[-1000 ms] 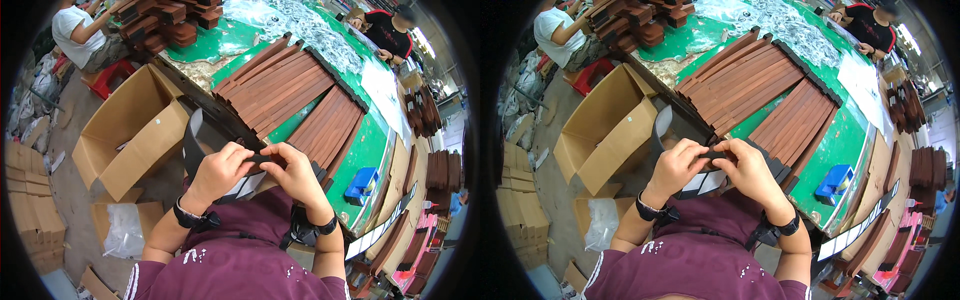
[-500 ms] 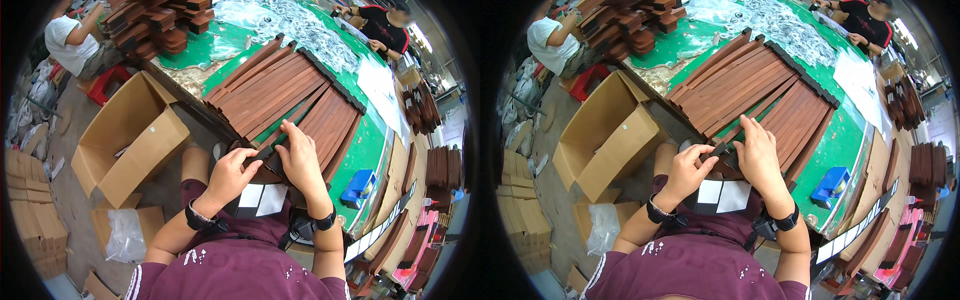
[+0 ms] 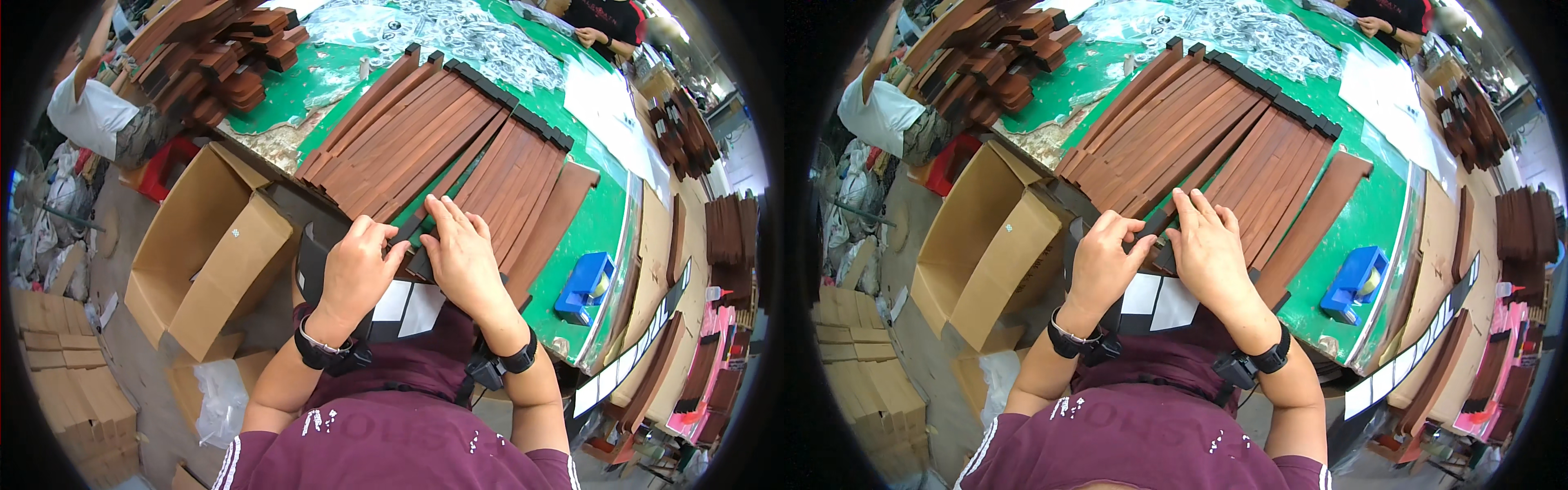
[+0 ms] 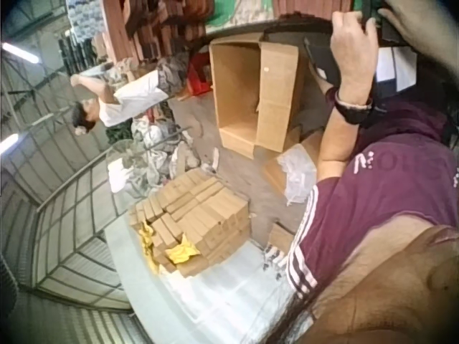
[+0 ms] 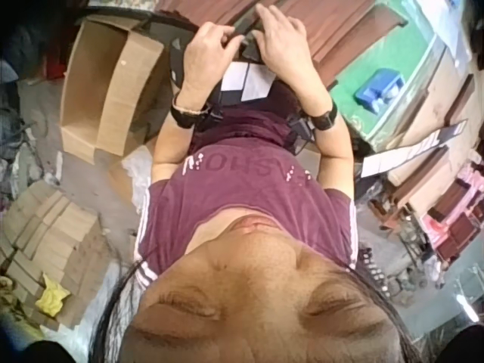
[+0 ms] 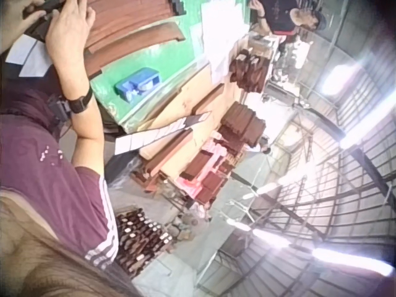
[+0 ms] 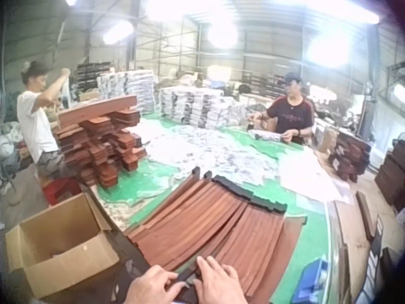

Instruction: The recorder is applying black adhesive tape or fabric strips to the edges of bamboo/wooden blind slats on an assembly table.

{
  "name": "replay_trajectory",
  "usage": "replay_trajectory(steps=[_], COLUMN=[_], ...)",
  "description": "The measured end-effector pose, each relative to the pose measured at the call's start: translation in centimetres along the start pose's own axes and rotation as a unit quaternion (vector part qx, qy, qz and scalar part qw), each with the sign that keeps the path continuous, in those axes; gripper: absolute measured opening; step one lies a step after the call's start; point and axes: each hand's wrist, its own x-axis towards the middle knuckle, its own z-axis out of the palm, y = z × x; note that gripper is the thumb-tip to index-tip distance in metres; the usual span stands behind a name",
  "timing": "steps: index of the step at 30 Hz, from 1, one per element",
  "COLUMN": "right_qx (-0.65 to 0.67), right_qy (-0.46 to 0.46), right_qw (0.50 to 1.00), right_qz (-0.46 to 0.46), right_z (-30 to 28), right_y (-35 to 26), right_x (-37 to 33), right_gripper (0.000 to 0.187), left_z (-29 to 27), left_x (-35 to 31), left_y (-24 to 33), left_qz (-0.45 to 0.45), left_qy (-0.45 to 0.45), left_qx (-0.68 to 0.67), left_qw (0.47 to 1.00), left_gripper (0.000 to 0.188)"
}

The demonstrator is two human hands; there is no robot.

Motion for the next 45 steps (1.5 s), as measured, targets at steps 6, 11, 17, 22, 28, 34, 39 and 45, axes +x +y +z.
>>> replay_trajectory(steps=[6,11,17,22,28,34,39,45], right_qx=[0.005,0.001,-0.002,-0.008,-0.016,-0.001,-0.077,-0.079], right_qy=[0.012,0.010,0.007,0.009,0.008,0.008,-0.007,-0.003], right_qw=[1.000,1.000,1.000,1.000,1.000,1.000,0.996,0.996], right_qz=[-0.006,-0.003,0.001,-0.002,-0.007,-0.005,-0.042,-0.051], right_z=[0.2,0.3,0.3,0.4,0.5,0.3,0.3,0.7], right_y=[0.2,0.2,0.1,0.1,0.0,-0.3,-0.4,-0.3], right_x=[0.0,0.1,0.0,0.0,-0.1,0.1,0.1,0.1], right_gripper=[0.053,0.052,0.051,0.050,0.051,0.048,0.050,0.049], left_z=[0.1,0.1,0.0,0.0,0.1,0.1,0.1,-0.1], left_x=[0.3,0.5,0.7,0.8,0.9,0.9,0.4,-1.6], left_y=[0.1,0.1,-0.1,0.0,-0.1,0.0,0.2,-0.3], left_qz=[-0.013,-0.012,-0.009,-0.007,0.018,0.028,0.025,0.040], left_qy=[0.008,0.005,-0.006,-0.006,-0.013,-0.022,-0.020,0.012], left_qx=[0.015,0.015,0.004,0.011,0.044,0.070,0.094,0.088], left_qw=[1.000,1.000,1.000,1.000,0.999,0.997,0.995,0.995], left_gripper=[0.020,0.020,0.019,0.018,0.019,0.020,0.024,0.026])
